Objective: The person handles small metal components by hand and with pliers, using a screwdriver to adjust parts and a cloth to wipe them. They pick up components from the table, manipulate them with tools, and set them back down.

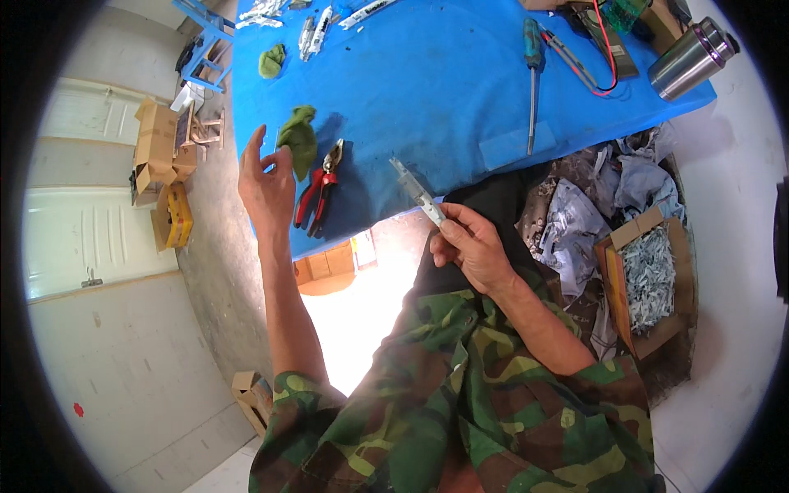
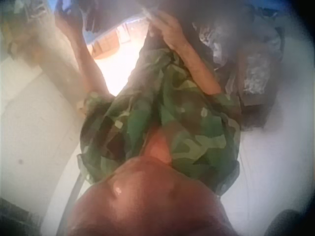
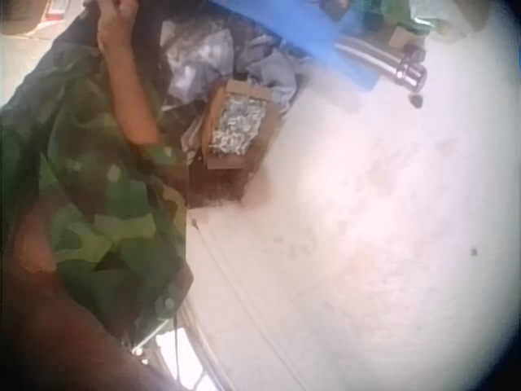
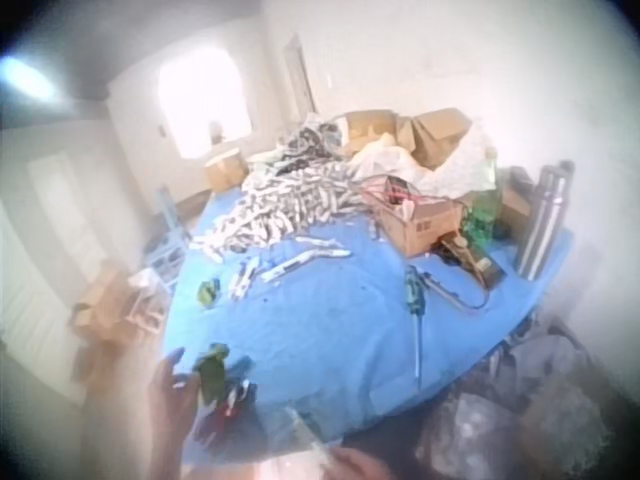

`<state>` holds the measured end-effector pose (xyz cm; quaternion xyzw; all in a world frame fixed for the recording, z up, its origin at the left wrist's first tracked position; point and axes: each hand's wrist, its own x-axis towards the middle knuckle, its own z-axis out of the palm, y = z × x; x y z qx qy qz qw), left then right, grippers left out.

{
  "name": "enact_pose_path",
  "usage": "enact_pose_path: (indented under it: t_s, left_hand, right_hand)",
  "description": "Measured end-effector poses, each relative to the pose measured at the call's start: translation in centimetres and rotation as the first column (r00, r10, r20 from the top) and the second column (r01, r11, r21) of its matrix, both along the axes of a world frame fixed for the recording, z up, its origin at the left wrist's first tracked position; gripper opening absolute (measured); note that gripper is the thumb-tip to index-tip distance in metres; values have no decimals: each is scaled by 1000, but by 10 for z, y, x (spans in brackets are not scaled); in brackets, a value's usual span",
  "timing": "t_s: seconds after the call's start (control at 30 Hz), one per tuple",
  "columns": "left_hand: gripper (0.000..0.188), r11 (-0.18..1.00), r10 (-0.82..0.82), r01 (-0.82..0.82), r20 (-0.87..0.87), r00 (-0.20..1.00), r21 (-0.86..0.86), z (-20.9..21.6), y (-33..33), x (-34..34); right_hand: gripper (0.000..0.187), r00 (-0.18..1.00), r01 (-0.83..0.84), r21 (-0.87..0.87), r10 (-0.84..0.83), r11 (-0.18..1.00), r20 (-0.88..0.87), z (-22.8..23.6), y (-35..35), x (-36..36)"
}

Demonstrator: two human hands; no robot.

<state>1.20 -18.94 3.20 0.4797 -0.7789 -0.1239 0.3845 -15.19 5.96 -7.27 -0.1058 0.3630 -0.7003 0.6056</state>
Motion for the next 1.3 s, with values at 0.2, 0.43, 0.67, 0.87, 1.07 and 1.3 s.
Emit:
enact_pose_path:
  t_s: [0.2,0.43,0.67,0.87,1.07,1.3]
  left_hand:
    - [36,999,-44,48,136,990,-21,-17,26,19]
    - [44,999,-45,36,401,915,31,-29,65,34]
    - [49,994,-92,59,435,896,90,-28,61,34]
    - [51,994,-86,46,447,890,101,-30,57,36]
    - [51,992,-108,64,450,886,113,-27,57,35]
    - [50,993,-104,69,450,887,93,-32,57,36]
  right_hand:
    - [34,996,-6,-26,9,1000,86,-5,2,-5]
    - [35,985,-10,-79,23,997,171,-14,4,-7]
    - [32,983,0,-84,15,996,181,-9,5,-7]
    - [30,975,-7,-72,22,997,221,-3,4,-7]
    - [30,972,-19,-76,36,997,231,-3,6,-8]
    - [34,970,-37,-103,61,994,237,-8,7,-10]
